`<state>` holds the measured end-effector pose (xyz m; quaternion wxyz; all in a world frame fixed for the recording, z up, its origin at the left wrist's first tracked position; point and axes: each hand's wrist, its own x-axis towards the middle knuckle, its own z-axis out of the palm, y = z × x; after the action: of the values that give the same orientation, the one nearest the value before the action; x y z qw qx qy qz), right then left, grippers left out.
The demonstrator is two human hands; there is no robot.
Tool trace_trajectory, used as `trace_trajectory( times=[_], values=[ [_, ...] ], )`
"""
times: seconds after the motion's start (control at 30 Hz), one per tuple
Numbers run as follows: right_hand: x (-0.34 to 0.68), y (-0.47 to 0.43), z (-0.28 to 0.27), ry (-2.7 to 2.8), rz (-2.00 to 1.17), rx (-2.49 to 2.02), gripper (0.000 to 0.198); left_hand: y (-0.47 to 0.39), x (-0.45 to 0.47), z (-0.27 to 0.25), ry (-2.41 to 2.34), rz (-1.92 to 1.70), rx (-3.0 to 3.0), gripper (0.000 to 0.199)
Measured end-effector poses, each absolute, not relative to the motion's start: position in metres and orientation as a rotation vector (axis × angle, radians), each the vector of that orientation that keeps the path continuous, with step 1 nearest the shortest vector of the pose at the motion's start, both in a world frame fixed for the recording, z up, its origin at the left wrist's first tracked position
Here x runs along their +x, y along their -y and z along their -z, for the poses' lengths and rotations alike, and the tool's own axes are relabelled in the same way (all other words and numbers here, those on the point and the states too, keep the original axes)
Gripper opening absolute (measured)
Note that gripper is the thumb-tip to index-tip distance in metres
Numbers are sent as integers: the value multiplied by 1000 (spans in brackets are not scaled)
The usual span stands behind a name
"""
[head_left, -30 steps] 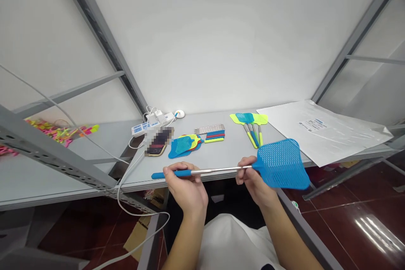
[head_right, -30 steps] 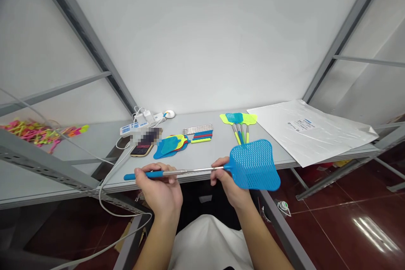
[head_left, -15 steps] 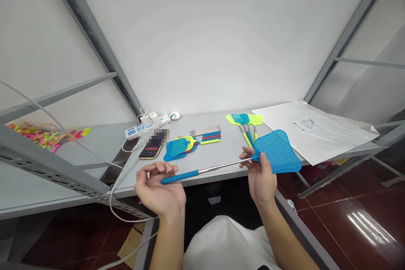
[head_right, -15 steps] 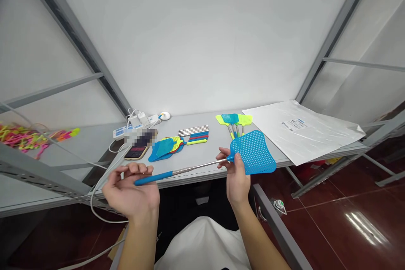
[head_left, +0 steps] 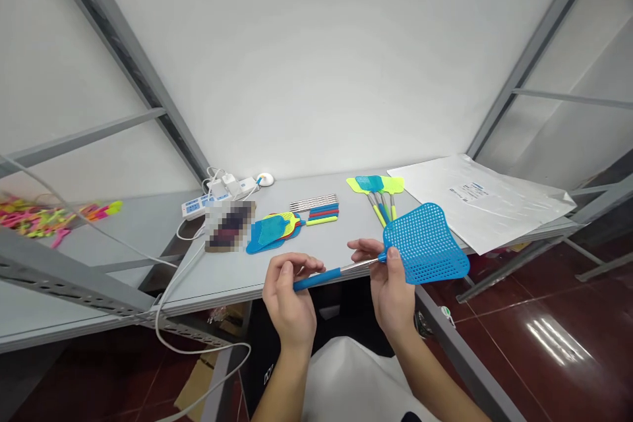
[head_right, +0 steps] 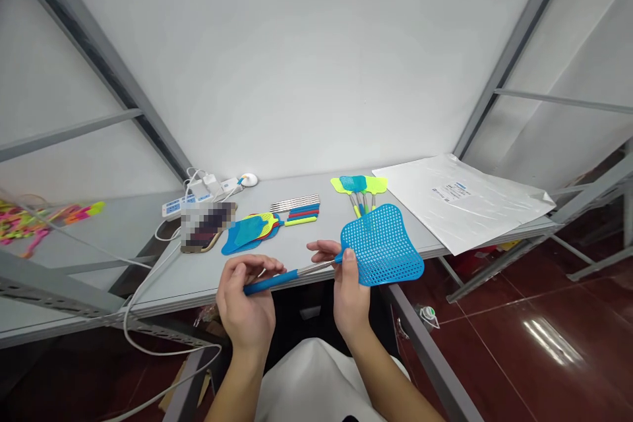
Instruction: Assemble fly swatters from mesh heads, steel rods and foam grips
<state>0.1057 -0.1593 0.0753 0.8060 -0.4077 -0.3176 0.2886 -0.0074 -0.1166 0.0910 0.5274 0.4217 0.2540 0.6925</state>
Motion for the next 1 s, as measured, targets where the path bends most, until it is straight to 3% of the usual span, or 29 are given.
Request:
trace_trajectory(
  times=[0.17,0.43,0.6,0.77,1.0],
  values=[
    [109,169,-88,840,-584,-931,45,117,2,-73,-659,-1543,940,22],
    [131,158,-81,809,-626,-1043,37,108,11,-49,-861,-1039,1069,33],
    [127,140,-52,888,-837,-1170,42,106,33,-49,-803,-684,857,37],
    [146,120,-31,788,-792,-1383,43,89,63,-47,-838,-741,1067,31],
    [238,95,-49,704,-318,-1926,62,33,72,-43,-627,-924,1759,26]
  ],
)
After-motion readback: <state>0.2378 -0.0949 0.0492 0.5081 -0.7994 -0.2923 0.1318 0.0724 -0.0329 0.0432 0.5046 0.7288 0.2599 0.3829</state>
